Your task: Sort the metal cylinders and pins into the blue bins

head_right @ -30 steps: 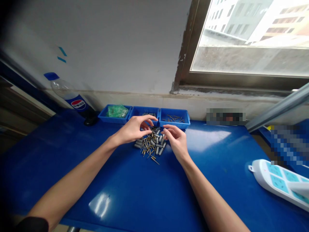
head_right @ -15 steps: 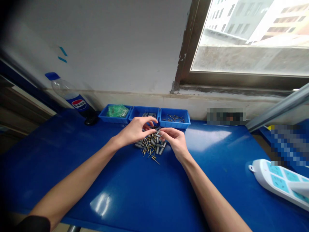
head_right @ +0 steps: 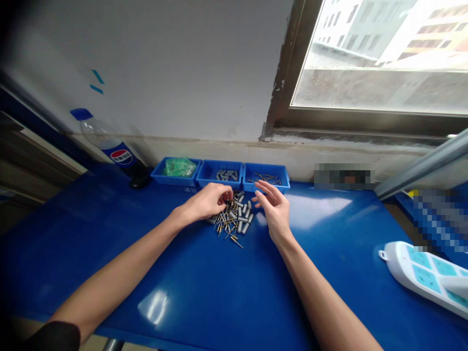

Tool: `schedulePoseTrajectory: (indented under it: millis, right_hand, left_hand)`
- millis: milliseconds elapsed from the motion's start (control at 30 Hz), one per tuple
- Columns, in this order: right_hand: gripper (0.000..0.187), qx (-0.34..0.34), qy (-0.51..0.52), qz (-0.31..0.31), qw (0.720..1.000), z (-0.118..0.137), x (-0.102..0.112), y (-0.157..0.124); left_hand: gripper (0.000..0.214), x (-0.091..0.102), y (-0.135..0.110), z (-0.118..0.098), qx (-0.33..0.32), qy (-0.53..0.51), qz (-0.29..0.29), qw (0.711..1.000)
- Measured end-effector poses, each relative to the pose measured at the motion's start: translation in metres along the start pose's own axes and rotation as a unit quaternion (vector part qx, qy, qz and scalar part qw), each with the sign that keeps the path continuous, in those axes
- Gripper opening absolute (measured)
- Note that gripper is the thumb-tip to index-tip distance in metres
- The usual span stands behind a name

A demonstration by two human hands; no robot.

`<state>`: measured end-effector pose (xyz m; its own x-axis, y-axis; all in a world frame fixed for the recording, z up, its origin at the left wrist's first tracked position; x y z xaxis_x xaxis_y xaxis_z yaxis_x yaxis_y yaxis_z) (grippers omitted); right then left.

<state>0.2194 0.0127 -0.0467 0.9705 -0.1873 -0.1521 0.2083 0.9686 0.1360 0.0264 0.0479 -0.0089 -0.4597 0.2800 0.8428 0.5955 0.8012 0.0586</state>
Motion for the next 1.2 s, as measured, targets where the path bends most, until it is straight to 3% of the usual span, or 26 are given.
schedulePoseTrajectory:
  millis: [233,433,600,733,933,1200]
  right_hand:
    - [0.043,0.005,-0.014,0.004,1.000,0.002,-0.002,-0.001]
    - [0.040,-0.002,-0.010,0.012,1.000,0.003,-0.005,-0.002]
    - [0.039,-0.004,-0.008,0.010,1.000,0.003,-0.005,-0.002]
    - [0.037,-0.006,-0.002,0.013,1.000,0.003,-0.005,-0.002]
    - [0.033,-0.003,-0.016,0.029,0.999,0.002,-0.007,-0.003]
    - [0.027,0.024,-0.071,0.102,0.992,0.012,-0.022,-0.011]
  left_hand:
    - [0.022,0.011,-0.005,-0.009,-0.011,0.025,0.004,1.000]
    - [0.033,0.011,-0.012,-0.013,0.007,0.054,0.058,0.997]
    - [0.037,0.005,-0.008,-0.009,0.006,0.019,0.049,0.999]
    - [0.035,0.010,-0.005,-0.009,-0.016,0.002,0.029,0.999]
    - [0.031,0.029,-0.004,-0.019,-0.031,-0.127,-0.019,0.991]
    - [0.021,0.029,-0.003,-0.025,-0.037,-0.271,-0.061,0.960]
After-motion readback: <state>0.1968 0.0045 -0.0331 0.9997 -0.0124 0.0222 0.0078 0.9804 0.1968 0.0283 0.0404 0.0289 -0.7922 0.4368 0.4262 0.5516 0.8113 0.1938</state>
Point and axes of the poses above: each hand's wrist, its own y-axis towards the middle knuckle, its own x-axis out of the back of the hand, z = x × y, the point moved 7 cm from there along y, towards the middle knuckle, and after that the axes turned 2 degrees about -y, right-handed, at the moved point
